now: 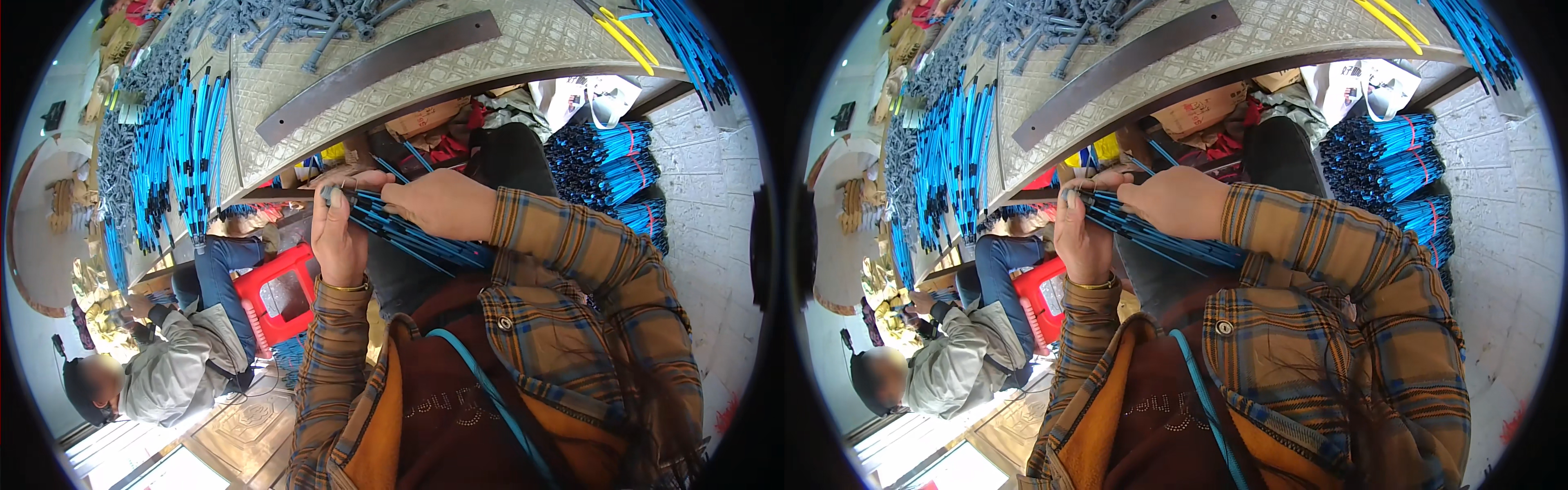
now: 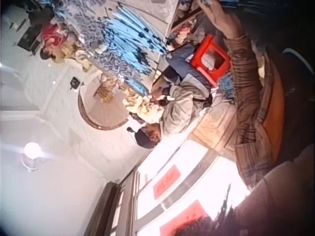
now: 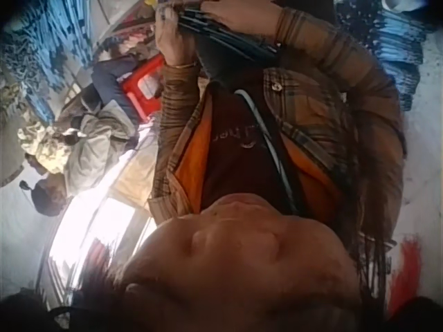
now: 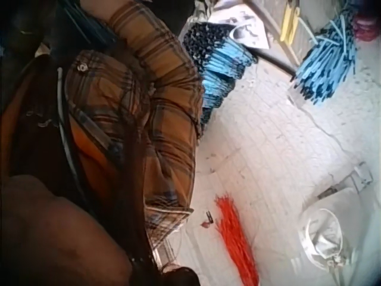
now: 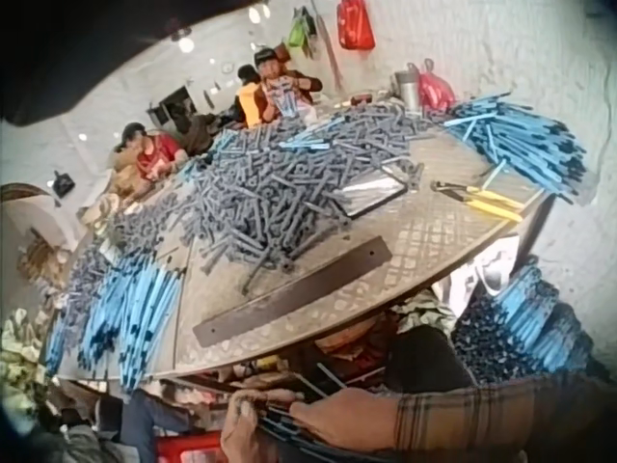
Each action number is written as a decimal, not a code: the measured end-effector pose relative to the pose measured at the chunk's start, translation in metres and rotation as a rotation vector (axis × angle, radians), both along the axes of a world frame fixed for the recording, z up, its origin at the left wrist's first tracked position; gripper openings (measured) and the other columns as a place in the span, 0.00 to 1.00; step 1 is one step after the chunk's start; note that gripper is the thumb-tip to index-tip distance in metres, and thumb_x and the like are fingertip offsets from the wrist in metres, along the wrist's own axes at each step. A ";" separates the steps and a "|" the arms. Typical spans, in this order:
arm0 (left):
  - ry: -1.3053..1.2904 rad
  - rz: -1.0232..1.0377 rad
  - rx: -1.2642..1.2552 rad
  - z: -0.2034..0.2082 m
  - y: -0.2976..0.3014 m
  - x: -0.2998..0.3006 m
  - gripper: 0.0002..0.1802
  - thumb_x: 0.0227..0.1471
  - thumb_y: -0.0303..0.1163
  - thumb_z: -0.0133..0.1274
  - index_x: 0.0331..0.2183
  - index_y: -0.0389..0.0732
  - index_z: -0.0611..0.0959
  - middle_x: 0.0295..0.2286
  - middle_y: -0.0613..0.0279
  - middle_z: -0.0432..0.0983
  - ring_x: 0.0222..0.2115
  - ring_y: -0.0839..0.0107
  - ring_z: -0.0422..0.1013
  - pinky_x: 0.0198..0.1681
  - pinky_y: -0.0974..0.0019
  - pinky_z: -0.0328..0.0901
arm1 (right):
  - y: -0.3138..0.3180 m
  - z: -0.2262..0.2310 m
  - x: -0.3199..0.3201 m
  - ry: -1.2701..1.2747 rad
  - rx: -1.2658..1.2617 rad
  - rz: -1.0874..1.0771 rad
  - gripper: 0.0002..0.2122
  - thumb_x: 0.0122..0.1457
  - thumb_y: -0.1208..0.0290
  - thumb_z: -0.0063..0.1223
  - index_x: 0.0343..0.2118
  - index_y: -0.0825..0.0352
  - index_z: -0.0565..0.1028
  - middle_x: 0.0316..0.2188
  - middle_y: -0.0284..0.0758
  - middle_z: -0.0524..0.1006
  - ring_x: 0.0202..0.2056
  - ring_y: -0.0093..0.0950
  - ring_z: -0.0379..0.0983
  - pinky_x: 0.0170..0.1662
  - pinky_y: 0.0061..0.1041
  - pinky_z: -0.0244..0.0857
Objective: The person assembles umbrella components by aligning plastic ribs on a metal jig, attaching them onto a plastic hub, trimming the wire with pliers, and fitting additional ribs onto the jig by hand.
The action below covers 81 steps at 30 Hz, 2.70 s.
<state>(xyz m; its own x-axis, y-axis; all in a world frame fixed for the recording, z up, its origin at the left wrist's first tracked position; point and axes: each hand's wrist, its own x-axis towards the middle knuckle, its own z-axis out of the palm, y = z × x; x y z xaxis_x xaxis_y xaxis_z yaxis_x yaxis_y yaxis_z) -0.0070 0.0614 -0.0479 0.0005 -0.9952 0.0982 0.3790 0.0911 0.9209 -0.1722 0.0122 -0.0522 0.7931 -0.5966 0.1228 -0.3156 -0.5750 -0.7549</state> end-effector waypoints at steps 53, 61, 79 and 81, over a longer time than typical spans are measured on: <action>-0.622 -0.011 -0.117 -0.016 -0.004 -0.050 0.11 0.41 0.27 0.56 0.27 0.39 0.70 0.18 0.65 0.66 0.20 0.80 0.61 0.24 0.73 0.60 | -0.020 0.016 -0.055 -0.180 -0.759 0.091 0.10 0.43 0.70 0.51 0.30 0.65 0.70 0.24 0.31 0.69 0.28 0.29 0.66 0.36 0.30 0.58; -0.784 0.030 -0.207 0.000 -0.049 -0.073 0.11 0.40 0.25 0.55 0.28 0.38 0.70 0.18 0.52 0.68 0.19 0.63 0.70 0.23 0.67 0.63 | -0.047 0.023 -0.070 -0.177 -0.813 -0.100 0.05 0.44 0.71 0.48 0.24 0.64 0.67 0.23 0.31 0.68 0.27 0.31 0.65 0.36 0.30 0.58; -0.492 -0.011 -0.012 -0.027 -0.017 -0.062 0.07 0.44 0.22 0.54 0.24 0.38 0.70 0.17 0.65 0.71 0.20 0.82 0.69 0.23 0.77 0.62 | -0.152 0.029 -0.274 0.641 -0.881 -0.819 0.12 0.54 0.66 0.49 0.35 0.70 0.70 0.40 0.44 0.69 0.40 0.43 0.67 0.41 0.35 0.63; -0.474 0.006 0.000 -0.026 -0.013 -0.061 0.08 0.43 0.22 0.54 0.24 0.38 0.70 0.17 0.66 0.71 0.20 0.83 0.68 0.23 0.77 0.62 | -0.153 0.028 -0.281 0.601 -0.941 -0.794 0.12 0.54 0.66 0.49 0.35 0.70 0.70 0.39 0.43 0.70 0.39 0.41 0.68 0.40 0.33 0.63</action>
